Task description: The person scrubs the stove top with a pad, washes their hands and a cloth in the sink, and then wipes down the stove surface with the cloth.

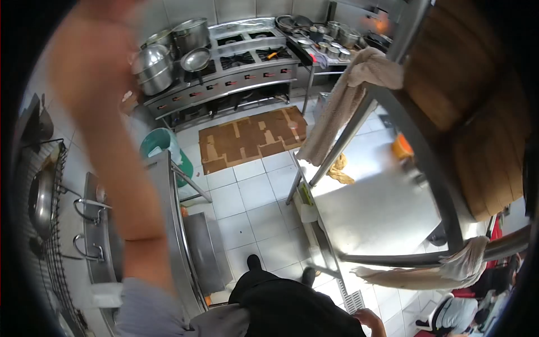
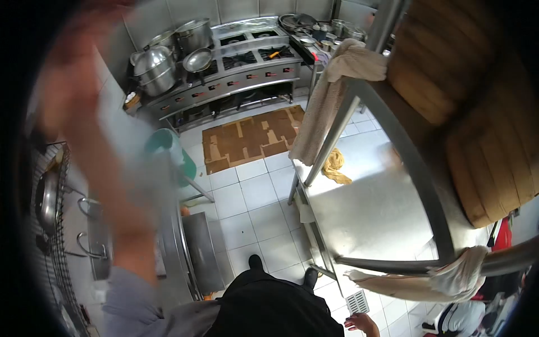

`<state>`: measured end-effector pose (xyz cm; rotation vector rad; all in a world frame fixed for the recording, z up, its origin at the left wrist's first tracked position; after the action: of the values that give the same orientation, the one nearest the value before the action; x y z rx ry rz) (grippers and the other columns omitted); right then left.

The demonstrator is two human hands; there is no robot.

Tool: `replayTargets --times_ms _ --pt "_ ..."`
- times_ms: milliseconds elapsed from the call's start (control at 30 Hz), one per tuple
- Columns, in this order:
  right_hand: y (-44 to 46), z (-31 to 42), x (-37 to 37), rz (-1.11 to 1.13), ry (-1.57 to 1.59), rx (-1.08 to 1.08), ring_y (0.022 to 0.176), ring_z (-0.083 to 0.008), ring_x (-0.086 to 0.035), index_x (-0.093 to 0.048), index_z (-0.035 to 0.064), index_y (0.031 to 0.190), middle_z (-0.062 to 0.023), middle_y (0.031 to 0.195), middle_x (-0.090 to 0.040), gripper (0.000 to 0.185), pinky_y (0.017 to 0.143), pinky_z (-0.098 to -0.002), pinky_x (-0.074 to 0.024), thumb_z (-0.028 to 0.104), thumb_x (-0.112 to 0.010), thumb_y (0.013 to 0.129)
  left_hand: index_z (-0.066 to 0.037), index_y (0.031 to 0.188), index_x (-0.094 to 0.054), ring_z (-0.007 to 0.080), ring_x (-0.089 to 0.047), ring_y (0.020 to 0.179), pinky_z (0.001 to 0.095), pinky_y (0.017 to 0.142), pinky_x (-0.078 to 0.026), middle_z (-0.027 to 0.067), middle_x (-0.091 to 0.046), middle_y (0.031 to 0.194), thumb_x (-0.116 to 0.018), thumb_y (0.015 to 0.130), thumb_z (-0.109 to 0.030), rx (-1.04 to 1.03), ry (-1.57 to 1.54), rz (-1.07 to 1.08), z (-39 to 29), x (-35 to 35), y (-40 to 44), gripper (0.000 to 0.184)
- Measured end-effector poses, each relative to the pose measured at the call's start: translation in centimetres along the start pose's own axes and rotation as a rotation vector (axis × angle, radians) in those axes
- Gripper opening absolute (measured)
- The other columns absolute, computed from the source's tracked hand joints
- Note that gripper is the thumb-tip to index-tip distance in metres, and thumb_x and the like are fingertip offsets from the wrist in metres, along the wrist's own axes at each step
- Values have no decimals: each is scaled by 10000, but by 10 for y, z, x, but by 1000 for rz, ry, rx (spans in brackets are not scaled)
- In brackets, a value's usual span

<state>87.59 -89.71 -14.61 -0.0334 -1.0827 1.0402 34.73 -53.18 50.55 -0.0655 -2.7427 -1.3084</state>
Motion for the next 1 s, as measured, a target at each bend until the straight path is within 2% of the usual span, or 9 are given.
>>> replayTargets --times_ms 67,100,133,267,367,400,800,900,1000 --pt "3 12 9 3 1070 -788 791 -122 -592 -651 8 980 -47 898 -662 187 758 -282 -457 91 -585 826 -15 1068 -592 222 -603 990 373 762 -526 133 -575 1138 -514 893 -322 -126 77 41 95 6 -19 362" --pt "42 85 83 18 1179 -638 805 -130 -596 -639 6 994 -72 971 -640 199 785 -308 -462 106 -584 831 -34 1135 -547 215 -552 1080 347 873 -472 124 -542 1196 -465 918 -359 -62 253 113 139 -18 -27 400" --pt "40 171 193 -383 894 -440 842 -139 -603 -608 -11 1047 -100 1023 -626 237 785 -304 -472 88 -580 833 -43 1194 -505 237 -506 1145 328 923 -431 127 -513 1236 -526 891 -337 189 208 125 191 -41 -39 422" --pt "115 147 191 -230 543 -344 878 -180 -601 -605 7 1014 -98 997 -632 215 763 -318 -482 130 -552 846 37 1348 -304 318 -423 1235 368 986 -387 256 -386 1349 -639 816 -253 181 -156 89 281 -151 -77 692" --pt "169 140 196 -420 380 104 875 -214 -600 -622 31 921 -86 921 -641 155 727 -339 -484 136 -530 853 24 1033 -481 435 -590 850 473 727 -467 284 -597 837 -546 832 -194 350 121 247 310 -183 -116 304" --pt "186 122 191 -339 948 -471 853 -240 -602 -626 38 988 -104 998 -636 179 720 -376 -488 100 -569 829 20 980 -475 438 -593 795 481 668 -472 272 -599 781 -520 846 -165 376 133 198 310 -179 -129 233" --pt "468 160 437 -953 -132 58 1158 -352 -464 -438 -48 1234 -219 1237 -498 444 981 -417 -355 129 -554 844 -12 977 -530 323 -554 940 412 785 -465 164 -561 950 -608 812 -239 94 255 536 345 -164 -153 292" --pt "483 74 454 -893 446 -543 1221 -406 -387 -250 -34 1369 -283 1336 -370 576 1037 -424 -287 173 -486 886 -19 1038 -556 291 -457 1111 396 925 -397 139 -520 1122 -637 802 -256 19 388 456 384 -84 -161 344" --pt "476 14 459 -941 224 -769 1235 -466 -331 -278 -134 1306 -333 1284 -392 545 1056 -467 -246 177 -466 901 -7 1055 -571 340 -496 1056 411 906 -405 186 -558 1096 -594 844 -249 532 449 331 485 49 -221 322"
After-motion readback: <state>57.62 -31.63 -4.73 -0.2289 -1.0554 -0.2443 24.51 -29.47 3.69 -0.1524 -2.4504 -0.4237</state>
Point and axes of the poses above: each hand's wrist, its own y-axis towards the middle knuckle, its own x-axis out of the back of the hand, z = x × y, the point moved 9 cm from there along y, towards the middle knuckle
